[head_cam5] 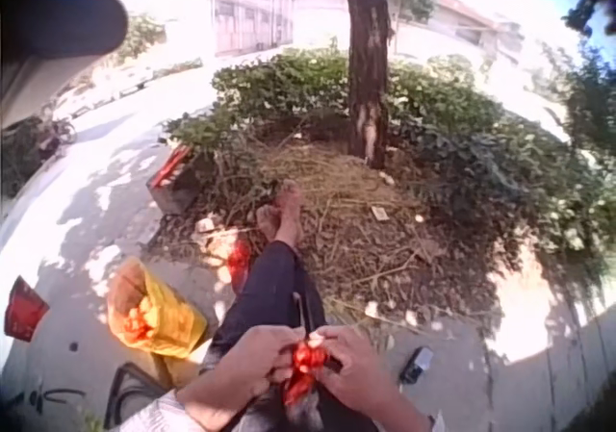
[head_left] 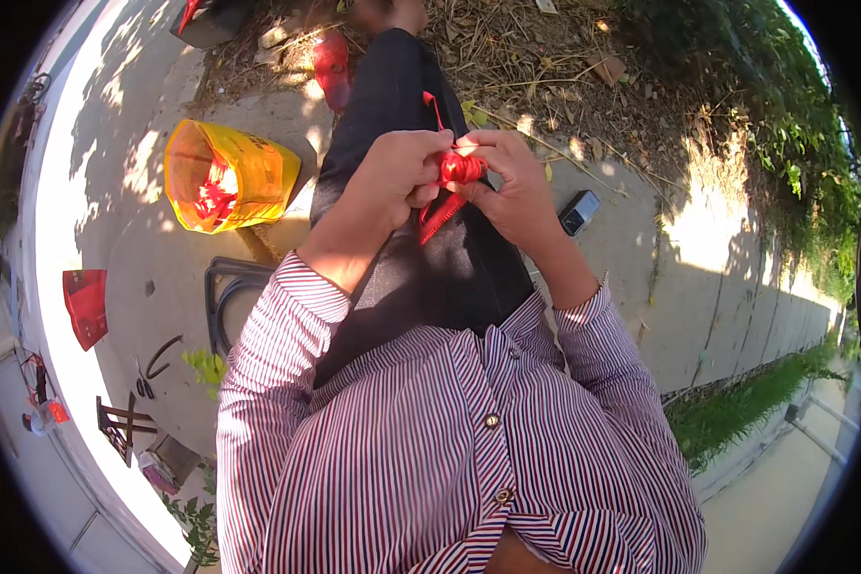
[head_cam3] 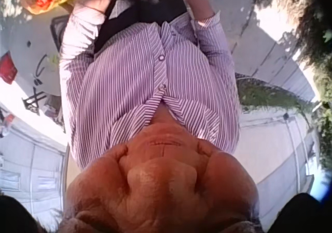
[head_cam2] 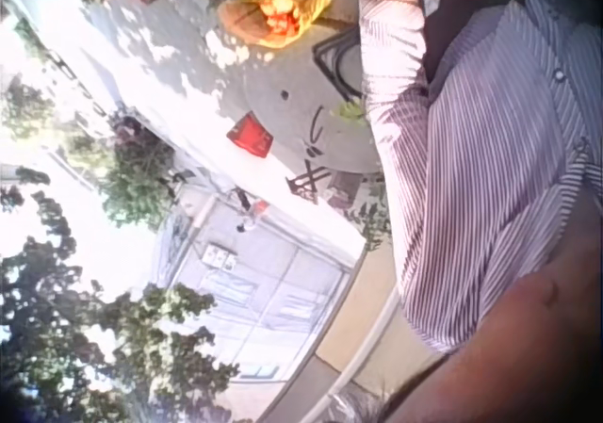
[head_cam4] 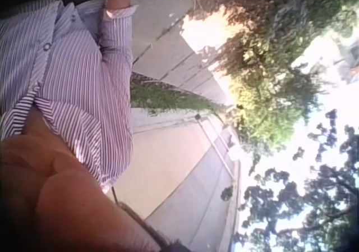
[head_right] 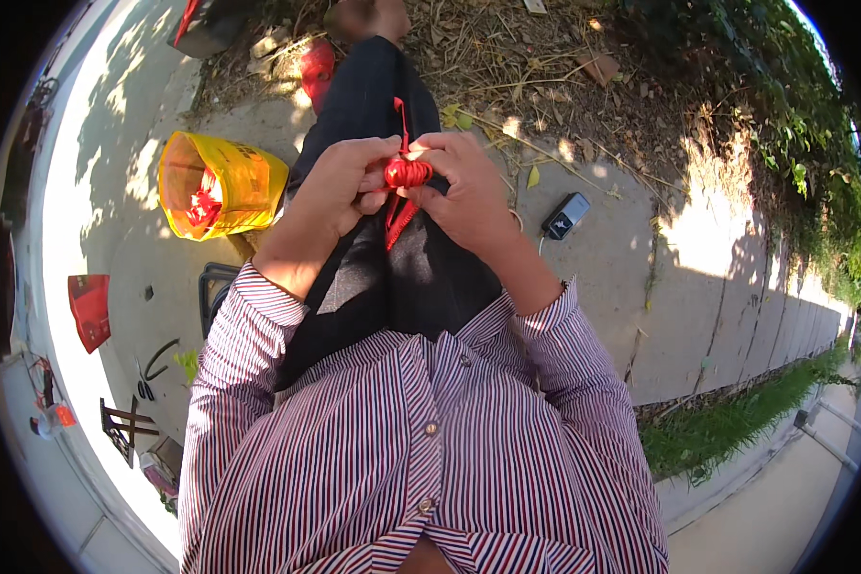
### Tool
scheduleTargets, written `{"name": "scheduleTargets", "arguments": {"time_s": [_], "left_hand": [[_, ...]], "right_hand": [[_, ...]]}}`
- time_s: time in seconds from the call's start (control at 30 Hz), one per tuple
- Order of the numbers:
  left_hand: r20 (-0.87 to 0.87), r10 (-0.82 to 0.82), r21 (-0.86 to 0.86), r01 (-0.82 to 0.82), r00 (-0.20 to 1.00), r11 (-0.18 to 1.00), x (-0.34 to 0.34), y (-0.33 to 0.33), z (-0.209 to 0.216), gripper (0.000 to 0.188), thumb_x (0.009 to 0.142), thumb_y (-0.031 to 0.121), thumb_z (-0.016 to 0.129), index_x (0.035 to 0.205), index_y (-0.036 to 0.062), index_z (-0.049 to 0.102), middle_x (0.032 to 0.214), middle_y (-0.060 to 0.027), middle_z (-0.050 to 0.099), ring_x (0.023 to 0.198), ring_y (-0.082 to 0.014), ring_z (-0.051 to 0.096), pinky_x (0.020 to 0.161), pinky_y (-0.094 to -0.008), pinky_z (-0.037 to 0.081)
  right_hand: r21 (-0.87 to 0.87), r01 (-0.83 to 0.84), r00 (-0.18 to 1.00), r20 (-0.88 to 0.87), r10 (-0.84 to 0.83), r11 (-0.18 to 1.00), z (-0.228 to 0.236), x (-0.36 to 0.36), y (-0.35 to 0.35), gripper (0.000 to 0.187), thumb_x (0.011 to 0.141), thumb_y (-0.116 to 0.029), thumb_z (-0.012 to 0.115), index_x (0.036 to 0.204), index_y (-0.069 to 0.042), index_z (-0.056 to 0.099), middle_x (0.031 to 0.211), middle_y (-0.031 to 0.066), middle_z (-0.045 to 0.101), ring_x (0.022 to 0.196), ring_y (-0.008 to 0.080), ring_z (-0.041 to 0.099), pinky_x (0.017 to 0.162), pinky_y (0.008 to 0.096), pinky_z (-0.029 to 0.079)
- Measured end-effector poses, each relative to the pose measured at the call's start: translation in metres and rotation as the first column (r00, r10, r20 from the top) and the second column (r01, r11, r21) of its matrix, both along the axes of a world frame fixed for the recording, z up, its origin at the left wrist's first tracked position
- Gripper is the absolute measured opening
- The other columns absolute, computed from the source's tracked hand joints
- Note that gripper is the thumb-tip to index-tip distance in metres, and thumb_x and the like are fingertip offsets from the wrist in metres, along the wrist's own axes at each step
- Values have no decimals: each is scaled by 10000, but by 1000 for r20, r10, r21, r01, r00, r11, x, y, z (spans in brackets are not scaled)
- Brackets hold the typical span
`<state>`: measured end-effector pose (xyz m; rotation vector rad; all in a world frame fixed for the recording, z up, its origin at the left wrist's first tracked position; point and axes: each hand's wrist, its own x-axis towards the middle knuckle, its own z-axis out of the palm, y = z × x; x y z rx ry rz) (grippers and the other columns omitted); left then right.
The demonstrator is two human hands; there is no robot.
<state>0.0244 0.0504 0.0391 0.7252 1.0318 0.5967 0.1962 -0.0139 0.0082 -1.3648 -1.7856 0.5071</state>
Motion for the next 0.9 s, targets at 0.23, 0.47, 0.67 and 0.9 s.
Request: {"name": "scheduleTargets", "arguments": {"time_s": [0.23, 0.47, 0.67, 0.9], "left_hand": [[49, -106, 3, 106, 993, 994, 4, -9, -28, 170, 919, 248, 625, 826, 113, 581, 715, 51, 539, 553, -23, 432, 499, -162, 360], [153, -95, -165, 120, 984, 979, 20, -15, -33, 515, 1013, 468, 364, 1057, -35, 463, 806, -200, 632, 737, -264, 626, 744, -344, 496], [245, -88, -159, 130, 965, 979, 17, -27, -43, 517, 1010, 464, 379, 1114, -40, 430, 838, -199, 634, 742, -251, 621, 747, -324, 495], [-317, 50, 617, 166, 947, 770, 7, -52, -25, 506, 893, 349, 657, 1191, -31, 509, 1081, -180, 606, 1003, -225, 572, 869, -324, 470]], "right_hand": [[-201, 40, 228, -952, -205, 979, 2, 31, 2, 306, 940, -185, 599, 1173, 11, 566, 1163, 139, 614, 1057, 234, 599, 985, 420, 441], [-140, -345, 115, -988, -106, 928, 43, 77, -75, 347, 998, -352, 429, 1084, -31, 530, 680, 70, 561, 635, 198, 568, 829, 439, 464], [71, -77, 323, -942, 92, 995, 84, 86, -120, 301, 985, -342, 488, 1098, -64, 510, 876, 74, 579, 766, 193, 528, 934, 455, 397], [-172, -2, 288, -943, -164, 985, 46, 56, -64, 366, 970, -316, 543, 1204, -37, 577, 1281, 158, 552, 1191, 249, 526, 982, 423, 446]]}}
